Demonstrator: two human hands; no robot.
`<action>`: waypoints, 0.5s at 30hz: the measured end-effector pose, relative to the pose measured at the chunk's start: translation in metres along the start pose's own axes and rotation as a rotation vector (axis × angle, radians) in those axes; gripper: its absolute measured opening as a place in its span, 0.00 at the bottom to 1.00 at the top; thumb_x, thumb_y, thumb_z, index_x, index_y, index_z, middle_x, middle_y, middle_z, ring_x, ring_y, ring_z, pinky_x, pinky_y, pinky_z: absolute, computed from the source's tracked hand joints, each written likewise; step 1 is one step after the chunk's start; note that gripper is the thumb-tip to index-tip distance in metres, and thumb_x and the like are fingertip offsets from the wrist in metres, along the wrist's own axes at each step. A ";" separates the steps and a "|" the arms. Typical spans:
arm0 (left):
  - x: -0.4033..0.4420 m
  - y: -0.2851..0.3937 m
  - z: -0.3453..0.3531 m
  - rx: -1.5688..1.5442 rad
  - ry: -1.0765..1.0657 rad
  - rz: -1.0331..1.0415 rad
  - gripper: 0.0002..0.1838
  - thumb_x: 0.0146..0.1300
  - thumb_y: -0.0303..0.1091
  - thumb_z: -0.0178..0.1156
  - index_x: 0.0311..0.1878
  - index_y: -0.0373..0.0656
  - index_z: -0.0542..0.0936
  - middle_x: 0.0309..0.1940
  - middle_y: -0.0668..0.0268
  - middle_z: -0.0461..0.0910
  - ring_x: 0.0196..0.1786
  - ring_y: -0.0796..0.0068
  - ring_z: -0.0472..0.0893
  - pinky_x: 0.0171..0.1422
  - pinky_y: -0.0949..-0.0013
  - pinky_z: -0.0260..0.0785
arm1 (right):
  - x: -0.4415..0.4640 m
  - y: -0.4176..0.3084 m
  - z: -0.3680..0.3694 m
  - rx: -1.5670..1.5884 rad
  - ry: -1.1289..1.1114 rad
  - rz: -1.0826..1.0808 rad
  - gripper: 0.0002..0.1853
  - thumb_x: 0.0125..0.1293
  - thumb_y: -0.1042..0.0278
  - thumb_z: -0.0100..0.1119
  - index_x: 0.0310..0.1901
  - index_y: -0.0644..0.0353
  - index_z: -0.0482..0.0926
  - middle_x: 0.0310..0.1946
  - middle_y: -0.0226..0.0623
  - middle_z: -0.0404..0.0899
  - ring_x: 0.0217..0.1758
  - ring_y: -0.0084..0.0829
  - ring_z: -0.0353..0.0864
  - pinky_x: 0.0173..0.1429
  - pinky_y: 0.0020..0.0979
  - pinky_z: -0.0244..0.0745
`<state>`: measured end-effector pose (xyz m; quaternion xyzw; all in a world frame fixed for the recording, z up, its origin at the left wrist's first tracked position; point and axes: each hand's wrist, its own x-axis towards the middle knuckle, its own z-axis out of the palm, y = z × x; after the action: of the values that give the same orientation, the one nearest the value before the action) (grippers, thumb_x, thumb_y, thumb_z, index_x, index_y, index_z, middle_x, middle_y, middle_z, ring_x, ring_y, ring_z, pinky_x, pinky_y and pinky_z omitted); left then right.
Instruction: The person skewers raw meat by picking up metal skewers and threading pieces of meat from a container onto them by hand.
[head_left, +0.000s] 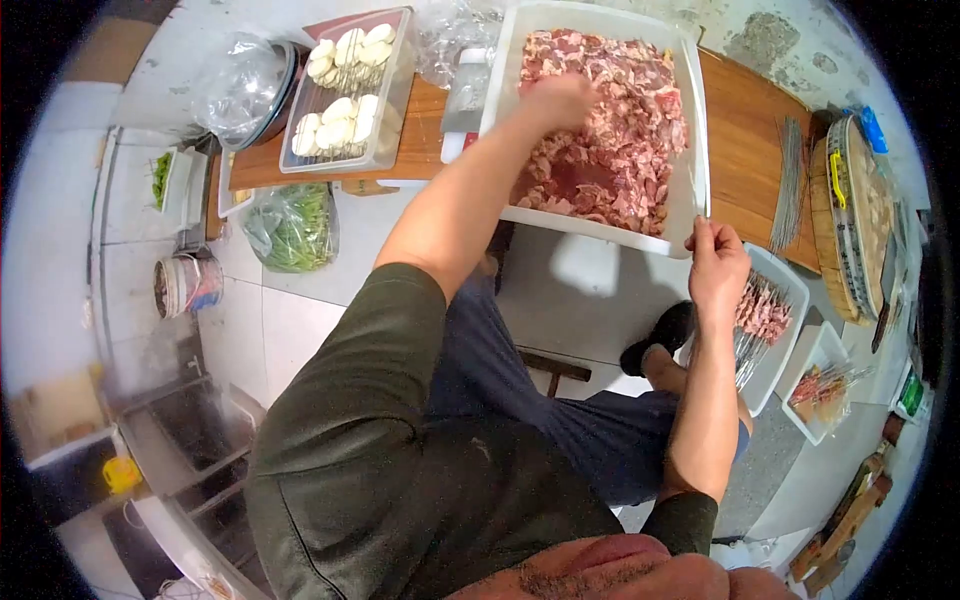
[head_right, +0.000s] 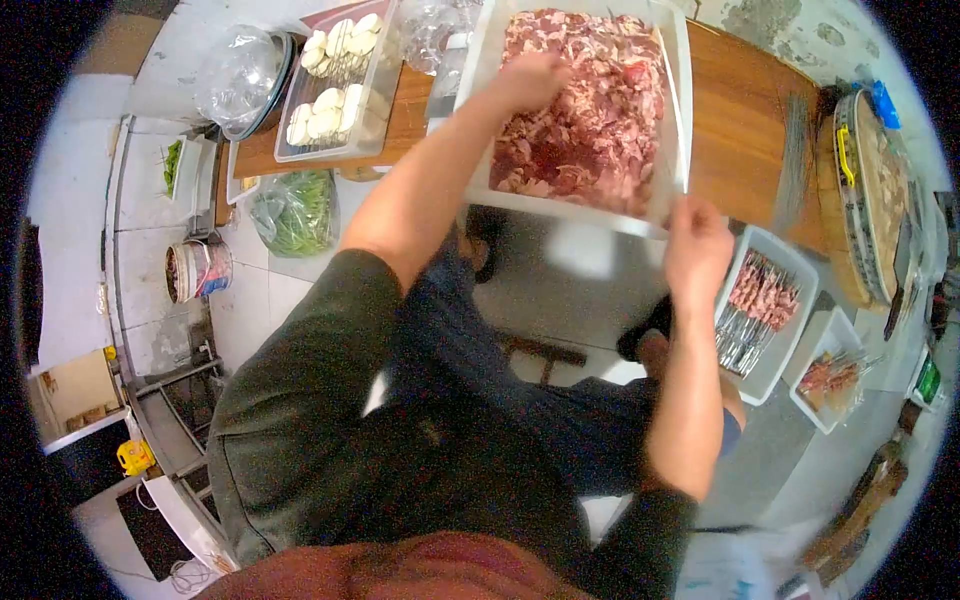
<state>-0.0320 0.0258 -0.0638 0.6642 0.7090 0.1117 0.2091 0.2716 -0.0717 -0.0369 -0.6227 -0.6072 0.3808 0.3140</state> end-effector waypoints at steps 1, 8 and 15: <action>0.003 -0.017 -0.001 0.128 0.045 0.065 0.15 0.63 0.35 0.55 0.48 0.39 0.83 0.54 0.51 0.80 0.55 0.54 0.81 0.56 0.58 0.76 | -0.002 -0.001 -0.005 0.094 0.007 0.019 0.15 0.69 0.61 0.59 0.36 0.69 0.81 0.25 0.34 0.81 0.29 0.22 0.76 0.37 0.26 0.71; 0.007 -0.036 0.019 0.317 -0.045 -0.152 0.13 0.58 0.29 0.58 0.46 0.36 0.80 0.46 0.49 0.82 0.53 0.48 0.80 0.56 0.57 0.74 | -0.006 -0.015 -0.025 0.169 0.023 -0.008 0.14 0.69 0.62 0.59 0.35 0.67 0.81 0.24 0.33 0.80 0.29 0.21 0.75 0.38 0.26 0.70; 0.011 -0.047 0.026 0.197 0.093 -0.180 0.15 0.59 0.34 0.62 0.48 0.40 0.81 0.43 0.50 0.83 0.51 0.49 0.81 0.56 0.56 0.73 | -0.006 -0.013 -0.030 0.117 0.052 -0.016 0.13 0.68 0.61 0.60 0.36 0.64 0.82 0.24 0.33 0.82 0.28 0.21 0.76 0.37 0.26 0.71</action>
<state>-0.0627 0.0295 -0.1086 0.6092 0.7823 0.0531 0.1189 0.2903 -0.0743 -0.0097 -0.6082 -0.5803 0.3968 0.3686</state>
